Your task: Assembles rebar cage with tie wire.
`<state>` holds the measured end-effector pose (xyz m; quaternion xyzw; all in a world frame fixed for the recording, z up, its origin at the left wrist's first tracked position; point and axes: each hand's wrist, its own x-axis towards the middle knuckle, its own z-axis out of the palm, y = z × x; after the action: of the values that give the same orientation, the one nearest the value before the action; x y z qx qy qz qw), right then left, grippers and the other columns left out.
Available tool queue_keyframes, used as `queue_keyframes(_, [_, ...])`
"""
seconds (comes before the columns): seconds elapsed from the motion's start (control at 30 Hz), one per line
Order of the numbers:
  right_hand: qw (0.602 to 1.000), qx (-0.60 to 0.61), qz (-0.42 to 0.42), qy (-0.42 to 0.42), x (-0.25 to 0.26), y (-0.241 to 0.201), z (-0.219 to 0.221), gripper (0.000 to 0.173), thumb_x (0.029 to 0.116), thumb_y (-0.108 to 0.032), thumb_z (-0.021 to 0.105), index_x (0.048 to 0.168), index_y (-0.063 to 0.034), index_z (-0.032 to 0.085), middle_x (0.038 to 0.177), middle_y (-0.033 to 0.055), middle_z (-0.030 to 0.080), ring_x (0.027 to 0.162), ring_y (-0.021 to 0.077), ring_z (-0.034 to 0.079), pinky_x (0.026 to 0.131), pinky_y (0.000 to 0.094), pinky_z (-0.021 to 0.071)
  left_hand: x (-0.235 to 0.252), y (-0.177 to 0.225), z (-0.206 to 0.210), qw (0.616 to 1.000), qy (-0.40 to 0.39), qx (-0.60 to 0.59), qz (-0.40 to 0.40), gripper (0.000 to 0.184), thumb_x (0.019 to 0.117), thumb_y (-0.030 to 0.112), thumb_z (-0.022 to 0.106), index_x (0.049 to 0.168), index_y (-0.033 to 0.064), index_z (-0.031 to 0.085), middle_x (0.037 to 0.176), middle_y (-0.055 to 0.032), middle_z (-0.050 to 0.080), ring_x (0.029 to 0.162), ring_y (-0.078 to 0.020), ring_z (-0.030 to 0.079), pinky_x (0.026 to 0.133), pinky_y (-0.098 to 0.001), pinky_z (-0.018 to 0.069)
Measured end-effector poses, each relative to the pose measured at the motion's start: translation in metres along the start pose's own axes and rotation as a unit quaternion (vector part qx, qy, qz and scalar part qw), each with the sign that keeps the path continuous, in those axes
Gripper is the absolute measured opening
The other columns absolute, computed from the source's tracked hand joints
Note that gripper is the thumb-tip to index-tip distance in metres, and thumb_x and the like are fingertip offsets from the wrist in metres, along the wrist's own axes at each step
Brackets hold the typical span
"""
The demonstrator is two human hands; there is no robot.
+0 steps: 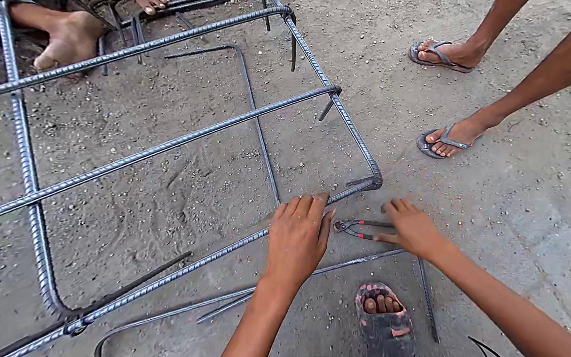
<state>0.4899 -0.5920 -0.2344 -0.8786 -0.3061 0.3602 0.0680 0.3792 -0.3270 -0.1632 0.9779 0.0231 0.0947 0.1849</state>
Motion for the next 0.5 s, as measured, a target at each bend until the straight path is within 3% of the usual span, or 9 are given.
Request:
queue_keyframes(0.07, [0.995,-0.050,0.009,-0.090,0.014,-0.005,0.020,0.074,0.0891,-0.053,0.075,0.135,0.0018,0.056,0.136,0.0289,0.054,0.131,0.0466,0.051,0.104,0.0603,0.0439,0.001,-0.002,0.003,1.000,0.012,0.014,0.015,0.031,0.0977,0.034,0.058,0.110,0.0104,0.074,0.082,-0.0065,0.070,0.074,-0.0262,0.068,0.064,-0.0410,0.0512])
queue_keyframes(0.13, [0.986,-0.095,-0.039,-0.128,0.024,-0.008,0.022,0.067,0.0926,-0.044,0.074,0.135,0.0047,0.055,0.138,0.0287,0.055,0.133,0.0455,0.051,0.107,0.0583,0.0426,0.001,-0.002,0.005,0.999,0.014,0.023,0.018,0.030,0.0968,0.034,0.059,0.109,0.0113,0.074,0.081,-0.0065,0.070,0.073,-0.0259,0.069,0.062,-0.0401,0.0514])
queue_keyframes(0.27, [0.967,-0.196,-0.072,-0.149,0.026,-0.021,-0.001,0.067,0.0911,-0.041,0.068,0.133,0.0074,0.050,0.132,0.0279,0.057,0.126,0.0432,0.055,0.104,0.0570,0.0405,0.002,-0.005,0.005,0.999,0.020,0.039,0.033,0.030,0.0952,0.034,0.061,0.108,0.0109,0.074,0.082,-0.0079,0.070,0.074,-0.0270,0.070,0.060,-0.0402,0.0526])
queue_keyframes(0.33, [0.962,-0.217,-0.045,-0.158,0.015,-0.017,-0.020,0.053,0.1002,-0.037,0.056,0.132,0.0048,0.052,0.123,0.0279,0.063,0.119,0.0438,0.060,0.104,0.0590,0.0402,0.000,-0.006,0.004,0.999,0.019,0.035,0.037,0.030,0.0954,0.033,0.061,0.110,0.0101,0.074,0.083,-0.0085,0.069,0.075,-0.0276,0.069,0.061,-0.0402,0.0526])
queue_keyframes(0.4, [0.969,-0.174,0.003,-0.177,-0.005,-0.009,-0.039,0.040,0.1058,-0.033,0.045,0.126,-0.0002,0.058,0.110,0.0255,0.068,0.108,0.0431,0.066,0.097,0.0602,0.0459,-0.003,-0.007,0.004,0.998,0.021,0.033,0.041,0.030,0.0953,0.032,0.062,0.111,0.0104,0.074,0.083,-0.0085,0.069,0.076,-0.0277,0.070,0.062,-0.0399,0.0527])
queue_keyframes(0.43, [0.978,-0.107,0.024,-0.179,-0.017,-0.002,-0.048,0.038,0.1079,-0.031,0.041,0.122,-0.0019,0.061,0.100,0.0230,0.069,0.097,0.0409,0.068,0.088,0.0594,0.0500,-0.004,-0.008,0.005,0.998,0.028,0.032,0.043,0.029,0.0949,0.032,0.062,0.111,0.0104,0.074,0.083,-0.0085,0.070,0.076,-0.0277,0.069,0.062,-0.0398,0.0525])
queue_keyframes(0.47, [0.984,-0.012,0.036,-0.174,-0.032,0.006,-0.053,0.038,0.1105,-0.031,0.038,0.119,-0.0025,0.063,0.090,0.0179,0.069,0.083,0.0339,0.068,0.078,0.0536,0.0525,-0.004,-0.009,0.005,0.998,0.034,0.033,0.045,0.029,0.0950,0.031,0.061,0.111,0.0102,0.074,0.083,-0.0085,0.069,0.076,-0.0278,0.069,0.062,-0.0398,0.0524])
queue_keyframes(0.5, [0.980,0.102,0.040,-0.166,-0.049,0.012,-0.058,0.038,0.1117,-0.028,0.037,0.121,-0.0031,0.063,0.084,0.0102,0.069,0.070,0.0219,0.065,0.067,0.0417,0.0530,-0.005,-0.009,0.005,0.998,0.040,0.032,0.047,0.029,0.0949,0.031,0.061,0.111,0.0097,0.074,0.082,-0.0089,0.069,0.075,-0.0282,0.069,0.062,-0.0401,0.0521])
